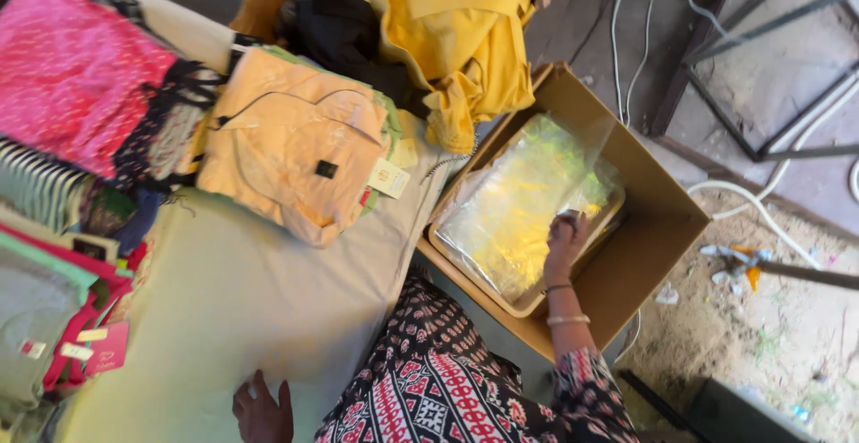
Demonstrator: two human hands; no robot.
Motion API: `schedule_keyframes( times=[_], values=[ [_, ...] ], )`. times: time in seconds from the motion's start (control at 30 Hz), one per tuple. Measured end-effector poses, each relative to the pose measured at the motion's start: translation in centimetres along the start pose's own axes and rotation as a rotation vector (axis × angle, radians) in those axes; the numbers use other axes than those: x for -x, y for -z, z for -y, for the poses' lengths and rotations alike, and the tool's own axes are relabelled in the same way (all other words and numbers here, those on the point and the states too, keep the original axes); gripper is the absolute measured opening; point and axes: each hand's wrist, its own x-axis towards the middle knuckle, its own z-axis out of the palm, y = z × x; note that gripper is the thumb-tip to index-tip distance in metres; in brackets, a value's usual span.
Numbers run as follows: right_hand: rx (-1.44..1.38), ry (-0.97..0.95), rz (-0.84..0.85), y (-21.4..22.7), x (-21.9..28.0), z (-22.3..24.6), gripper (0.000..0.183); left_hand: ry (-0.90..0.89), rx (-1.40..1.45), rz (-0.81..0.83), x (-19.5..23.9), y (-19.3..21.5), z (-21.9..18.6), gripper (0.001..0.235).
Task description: The person places folded t-shirts into clear plastic bags on a table covered with a white cloth. They smooth the plastic around the shirts and then place the packaged items into a cardboard box. The person handles several different shirts, including a yellow one and a black one with a Gucci logo.
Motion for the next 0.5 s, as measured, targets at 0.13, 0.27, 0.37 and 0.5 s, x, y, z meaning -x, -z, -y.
schedule_keyframes(
  times=[0.13,0.27,0.37,0.5],
  values=[
    [-0.443,-0.208,0.166,-0.5,1.5,9.2,0.028,-0.066,0.3,-0.079,-0.8,-0.1,-0.2,0.041],
    [-0.808,-0.29,0.862,-4.3,6.6,18.5,0.016,0.071,1.253,0.286,-2.1,3.3,-2.2,0.043],
    [-0.941,-0.461,1.094,-10.3,12.2,21.0,0.017,-0.048,1.628,0.446,-2.4,7.9,-2.7,0.058],
    [-0.895,-0.485,1.351,-18.5,21.4,21.6,0.018,-0.07,1.783,0.389,-2.6,10.8,-0.9,0.068]
  ],
)
